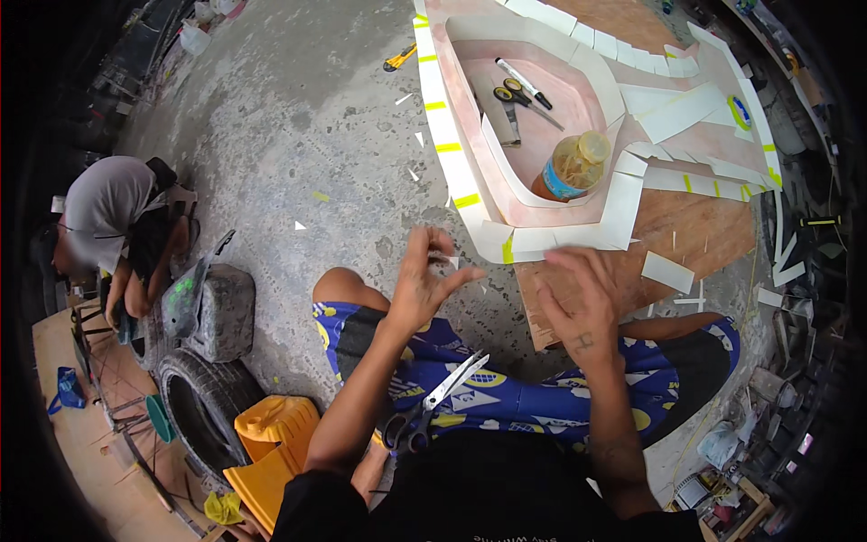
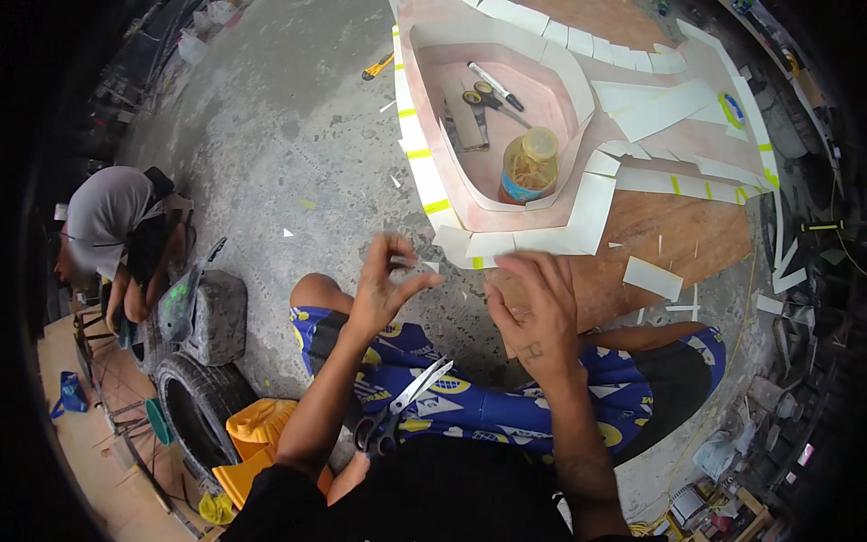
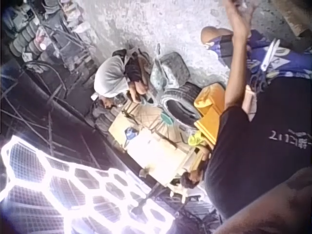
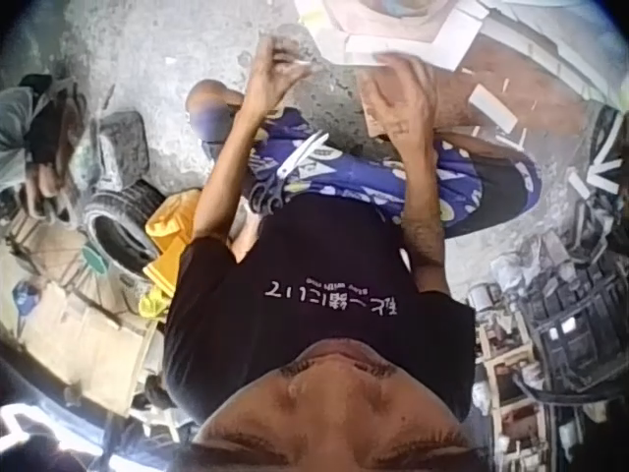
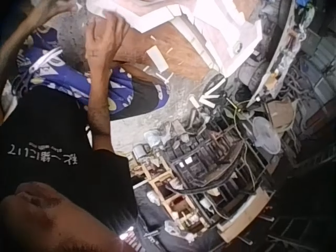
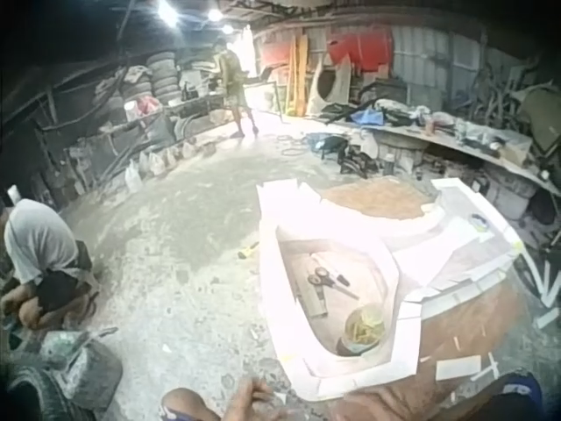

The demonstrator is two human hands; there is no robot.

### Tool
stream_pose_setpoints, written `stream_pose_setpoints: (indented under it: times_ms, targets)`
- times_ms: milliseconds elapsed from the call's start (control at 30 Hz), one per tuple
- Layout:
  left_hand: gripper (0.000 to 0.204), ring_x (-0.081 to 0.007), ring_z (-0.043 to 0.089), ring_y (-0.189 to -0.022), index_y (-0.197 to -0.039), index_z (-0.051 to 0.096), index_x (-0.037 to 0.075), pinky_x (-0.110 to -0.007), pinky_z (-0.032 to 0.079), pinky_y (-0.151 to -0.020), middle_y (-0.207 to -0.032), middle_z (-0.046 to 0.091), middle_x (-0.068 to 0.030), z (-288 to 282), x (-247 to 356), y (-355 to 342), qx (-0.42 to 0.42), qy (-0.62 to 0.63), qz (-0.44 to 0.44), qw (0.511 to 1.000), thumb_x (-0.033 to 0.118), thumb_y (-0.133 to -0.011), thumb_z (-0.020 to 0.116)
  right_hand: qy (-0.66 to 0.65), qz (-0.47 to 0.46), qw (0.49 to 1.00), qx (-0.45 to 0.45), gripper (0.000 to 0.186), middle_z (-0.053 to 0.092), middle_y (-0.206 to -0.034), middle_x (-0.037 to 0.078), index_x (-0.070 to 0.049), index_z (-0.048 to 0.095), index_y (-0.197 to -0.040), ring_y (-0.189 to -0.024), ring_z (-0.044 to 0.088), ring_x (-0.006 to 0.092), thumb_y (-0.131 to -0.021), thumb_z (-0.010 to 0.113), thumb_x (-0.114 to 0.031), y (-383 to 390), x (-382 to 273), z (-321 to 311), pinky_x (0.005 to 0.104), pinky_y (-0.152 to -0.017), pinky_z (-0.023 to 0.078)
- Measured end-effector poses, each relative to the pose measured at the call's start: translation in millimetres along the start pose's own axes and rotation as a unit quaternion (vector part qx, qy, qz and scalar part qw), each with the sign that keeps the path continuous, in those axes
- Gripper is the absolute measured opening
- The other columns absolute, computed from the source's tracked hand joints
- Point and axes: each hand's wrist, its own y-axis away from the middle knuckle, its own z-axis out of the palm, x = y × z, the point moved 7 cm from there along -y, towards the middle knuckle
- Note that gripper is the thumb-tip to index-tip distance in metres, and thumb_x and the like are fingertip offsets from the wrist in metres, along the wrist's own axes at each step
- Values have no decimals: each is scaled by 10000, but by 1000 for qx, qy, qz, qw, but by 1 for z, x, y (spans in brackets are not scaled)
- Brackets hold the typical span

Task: Constructing a custom vehicle panel by applying tape and trimming foam or plastic components.

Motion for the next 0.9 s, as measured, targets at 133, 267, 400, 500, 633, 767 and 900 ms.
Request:
stream_pose_setpoints:
  times_ms: [133, 267, 400, 500, 633, 767, 900]
  targets:
    - [1081, -373, 427, -1387, -1516, 339, 39, -476, 410, -1126, -1451, 417, -201, 26, 3, -49, 47, -59, 141, 987, 247, -662, 968, 160, -179, 970, -29, 438, 630, -1273, 119, 5, 681, -1211, -1227, 562, 324, -783, 771, -31, -26, -10, 14, 450, -1042, 460]
    - [1268, -412, 277, -1493, -1615, 201, 75, -491, 313, -1215, -1585, 252, -233, 45, -5, -61, 38, -14, 157, 987, 282, -631, 972, 189, -229, 953, -52, 476, 639, -1245, 118, 17, 679, -1227, -1194, 576, 327, -761, 769, -19, -37, -1, 29, 459, -1043, 464]
    - [1229, -369, 280, -1514, -1637, 180, 125, -511, 363, -1173, -1640, 232, -162, 56, -14, -65, 7, 55, 119, 991, 252, -679, 940, 188, -239, 951, -62, 506, 645, -1229, 113, 8, 690, -1221, -1171, 590, 319, -722, 773, -16, -38, 10, 38, 473, -1033, 473]
    - [1190, -331, 313, -1509, -1645, 177, 158, -513, 403, -1139, -1649, 240, -110, 57, -18, -67, -6, 98, 96, 991, 212, -716, 919, 195, -263, 944, -48, 516, 646, -1226, 108, -3, 697, -1218, -1152, 603, 315, -709, 776, -15, -37, 8, 39, 491, -1041, 472]
    - [1157, -324, 318, -1509, -1644, 178, 162, -505, 418, -1136, -1646, 239, -116, 59, -21, -68, -11, 130, 94, 987, 195, -739, 898, 198, -274, 941, -29, 522, 648, -1227, 102, -18, 701, -1220, -1123, 619, 312, -704, 782, -17, -35, 11, 39, 520, -1062, 464]
    - [1138, -327, 308, -1516, -1646, 175, 165, -501, 424, -1138, -1641, 244, -121, 60, -18, -67, -15, 132, 99, 986, 163, -752, 879, 207, -268, 940, -30, 531, 648, -1227, 97, -22, 699, -1226, -1115, 624, 306, -702, 784, -19, -35, 12, 40, 528, -1069, 463]
    - [1101, -331, 299, -1521, -1646, 170, 160, -509, 414, -1152, -1638, 239, -126, 60, -14, -66, -8, 118, 109, 987, 134, -778, 846, 207, -276, 938, -30, 545, 645, -1243, 93, -25, 694, -1241, -1119, 626, 296, -704, 786, -31, -34, 15, 40, 528, -1077, 458]
